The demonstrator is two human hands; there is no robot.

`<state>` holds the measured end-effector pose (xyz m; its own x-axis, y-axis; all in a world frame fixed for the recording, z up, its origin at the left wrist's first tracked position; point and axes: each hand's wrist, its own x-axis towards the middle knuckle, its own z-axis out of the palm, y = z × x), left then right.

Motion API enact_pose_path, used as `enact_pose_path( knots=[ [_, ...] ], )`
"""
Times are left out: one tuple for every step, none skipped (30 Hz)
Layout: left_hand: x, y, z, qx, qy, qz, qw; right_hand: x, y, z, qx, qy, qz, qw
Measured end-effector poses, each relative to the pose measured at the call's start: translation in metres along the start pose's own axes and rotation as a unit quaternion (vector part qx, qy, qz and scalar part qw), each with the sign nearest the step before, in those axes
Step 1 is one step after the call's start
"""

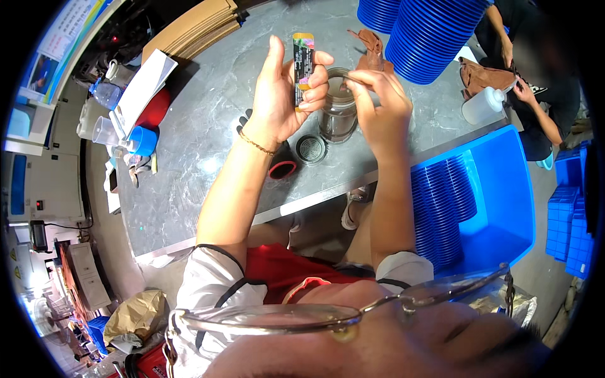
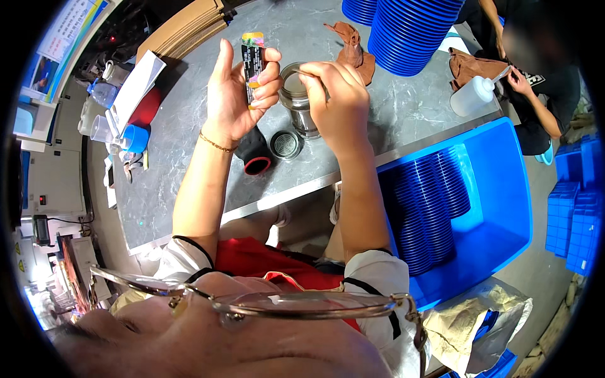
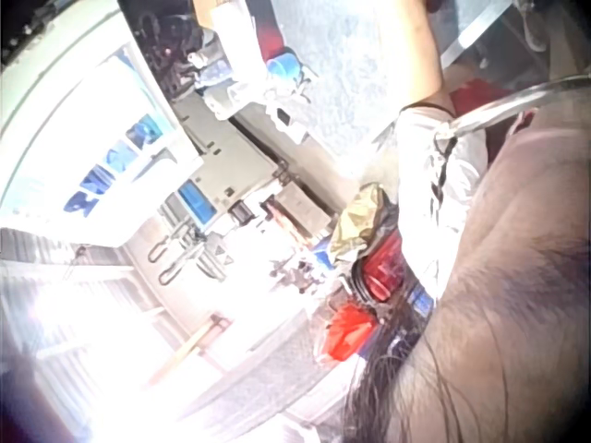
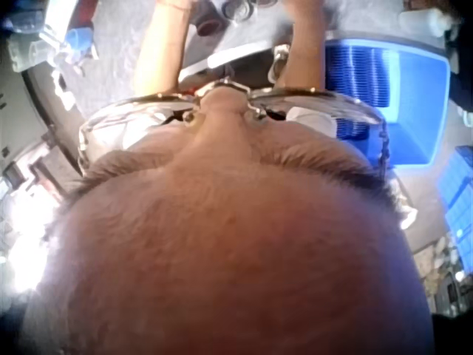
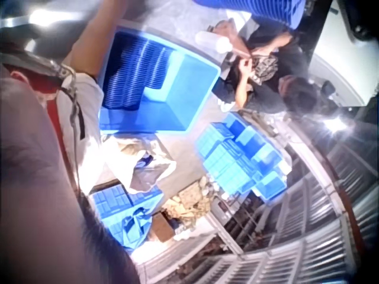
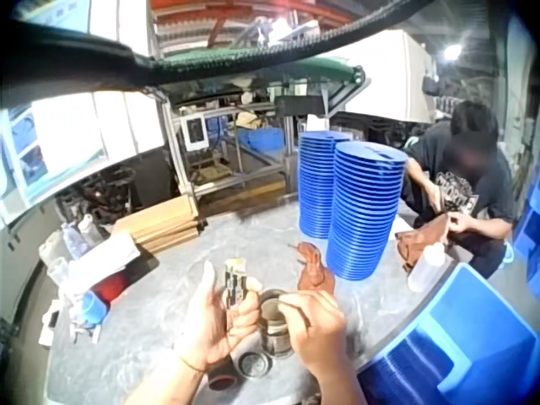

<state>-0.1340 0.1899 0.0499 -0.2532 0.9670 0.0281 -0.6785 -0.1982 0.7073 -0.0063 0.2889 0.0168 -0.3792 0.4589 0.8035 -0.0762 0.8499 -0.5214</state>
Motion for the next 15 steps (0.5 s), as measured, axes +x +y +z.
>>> enact_pose_path(
  knots=[
    [0.0,0.0,0.0,0.004,-0.001,0.003,1.0,0.0,-0.001,0.001,0.002,0.017,0.004,1.0],
    [0.0,-0.001,0.001,0.008,-0.003,0.006,1.0,0.0,-0.002,0.001,0.004,0.033,0.008,0.999],
    [-0.003,-0.001,0.002,0.004,-0.008,0.005,1.0,-0.002,-0.002,-0.001,0.009,-0.012,0.023,1.0],
    [-0.003,-0.002,0.002,0.04,0.006,0.006,0.999,-0.003,0.0,-0.001,0.005,-0.003,0.024,1.0],
    [-0.003,-0.003,0.002,0.075,0.021,0.007,0.997,-0.004,0.002,0.001,0.0,0.006,0.026,1.0],
    [-0.003,-0.004,0.002,0.11,0.035,0.007,0.993,-0.004,0.002,0.003,-0.005,0.016,0.027,0.999],
    [-0.003,-0.005,0.004,0.069,0.03,0.01,0.997,-0.002,-0.007,-0.001,0.009,0.039,0.068,0.997],
    [-0.003,-0.006,0.005,0.077,0.039,0.015,0.996,-0.002,-0.006,0.001,0.038,0.092,0.047,0.994],
    [-0.003,-0.007,0.007,0.085,0.05,0.021,0.995,-0.001,-0.004,0.002,0.069,0.144,0.025,0.987],
    [-0.003,-0.007,0.009,0.093,0.061,0.027,0.993,-0.001,-0.002,0.003,0.099,0.195,0.002,0.976],
    [-0.003,-0.008,0.01,0.121,0.064,0.032,0.99,-0.001,-0.004,0.003,0.106,0.217,-0.032,0.97],
    [-0.003,-0.009,0.012,0.104,0.065,0.028,0.992,-0.002,-0.009,0.002,0.085,0.179,-0.066,0.978],
    [-0.004,-0.011,0.012,0.087,0.066,0.023,0.994,-0.004,-0.017,0.0,0.063,0.14,-0.098,0.983],
    [-0.004,-0.012,0.013,0.07,0.067,0.019,0.995,-0.004,-0.022,0.0,0.042,0.101,-0.131,0.985],
    [-0.004,-0.017,0.013,0.108,0.047,0.037,0.992,-0.003,-0.019,0.006,0.038,0.06,-0.181,0.981]
  ],
)
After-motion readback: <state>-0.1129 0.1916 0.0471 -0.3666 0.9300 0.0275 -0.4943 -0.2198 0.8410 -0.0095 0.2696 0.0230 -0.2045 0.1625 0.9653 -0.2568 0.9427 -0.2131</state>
